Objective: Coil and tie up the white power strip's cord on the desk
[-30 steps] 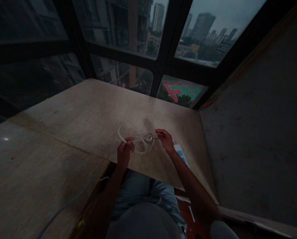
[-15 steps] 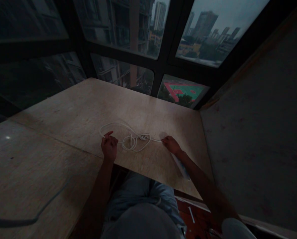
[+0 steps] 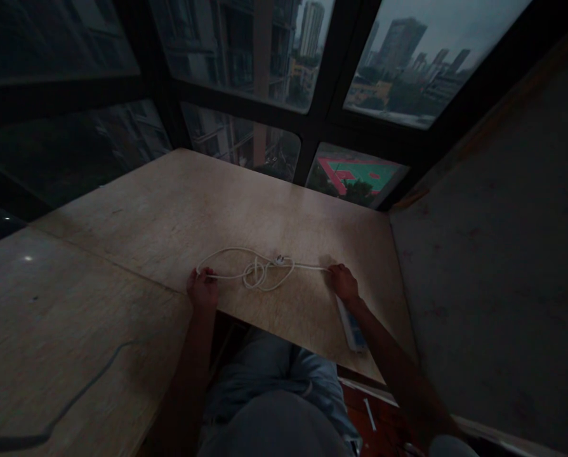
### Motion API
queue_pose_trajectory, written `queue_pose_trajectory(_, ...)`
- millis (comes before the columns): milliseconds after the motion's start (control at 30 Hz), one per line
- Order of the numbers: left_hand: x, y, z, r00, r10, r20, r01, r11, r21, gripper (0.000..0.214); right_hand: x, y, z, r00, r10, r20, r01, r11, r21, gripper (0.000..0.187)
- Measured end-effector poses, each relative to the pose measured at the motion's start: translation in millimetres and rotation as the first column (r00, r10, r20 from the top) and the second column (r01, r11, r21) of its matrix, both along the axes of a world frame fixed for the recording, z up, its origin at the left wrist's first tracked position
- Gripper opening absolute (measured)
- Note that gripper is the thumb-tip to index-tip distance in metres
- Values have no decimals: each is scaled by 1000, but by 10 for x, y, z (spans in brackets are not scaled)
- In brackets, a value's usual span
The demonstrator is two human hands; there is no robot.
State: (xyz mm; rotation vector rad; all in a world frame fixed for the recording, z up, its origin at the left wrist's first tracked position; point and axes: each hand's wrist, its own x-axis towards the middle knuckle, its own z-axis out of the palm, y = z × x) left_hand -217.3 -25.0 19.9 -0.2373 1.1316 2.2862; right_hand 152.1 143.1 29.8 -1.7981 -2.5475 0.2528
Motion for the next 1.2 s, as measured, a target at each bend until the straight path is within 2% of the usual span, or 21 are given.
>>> queue_pose_trajectory(133,-18,31,-44,1000,19,20,-19,1000,-23,23,124,114,-21,997,-71,-16,72,997,14,29)
queue_pose_trajectory(300,-47,81,-11,997,7,74,-2,998,-63,20,356,268,-90,989,-137,-50,139,989,43,31)
queue_pose_trajectory(400,-69,76,50,995,-56,78,63,994,-92,11,444,322,-147,980,-184,-70,188,981,56,32)
queue_pose_trajectory(467,-90,59,108,989,-131,72,138,984,-115,13,466,343,-176,977,-199,-80,204,978,54,32)
queue_pose_trajectory(533,-122,33,170,956,-292,16,289,936,-201,17,467,353,-194,974,-211,-84,215,975,47,31)
queue_pose_trajectory(600,-167,3,220,870,-490,-57,437,819,-371,26,455,354,-203,971,-225,-82,229,973,41,30)
queue_pose_trajectory(667,-211,-23,246,778,-620,-103,487,698,-524,36,439,344,-207,967,-243,-77,247,968,43,30)
queue_pose_trajectory(700,-226,-31,251,764,-631,-131,475,688,-549,41,431,337,-207,965,-250,-75,254,966,45,29)
queue_pose_trajectory(733,-234,-36,252,765,-621,-171,448,704,-551,44,424,328,-208,964,-256,-73,260,965,47,29)
queue_pose_trajectory(800,-221,-34,258,769,-565,-300,362,771,-524,43,410,312,-209,962,-263,-71,267,962,51,29)
queue_pose_trajectory(900,-133,-1,307,703,-481,-524,203,842,-500,34,397,294,-208,960,-272,-71,276,960,53,28)
queue_pose_trajectory(967,-48,42,372,662,-434,-611,173,882,-439,28,392,289,-203,958,-277,-75,281,958,52,27)
queue_pose_trajectory(1000,-5,69,409,676,-394,-623,182,908,-377,24,389,286,-200,957,-279,-77,283,958,52,27)
queue_pose_trajectory(1100,97,161,507,841,-243,-483,221,970,-103,13,381,279,-181,956,-280,-85,285,957,52,28)
queue_pose_trajectory(1167,129,208,540,937,-190,-293,221,972,77,16,375,273,-166,957,-277,-91,282,958,49,28)
queue_pose_trajectory(1200,136,223,542,959,-188,-211,220,965,144,18,373,270,-159,957,-274,-94,280,959,48,29)
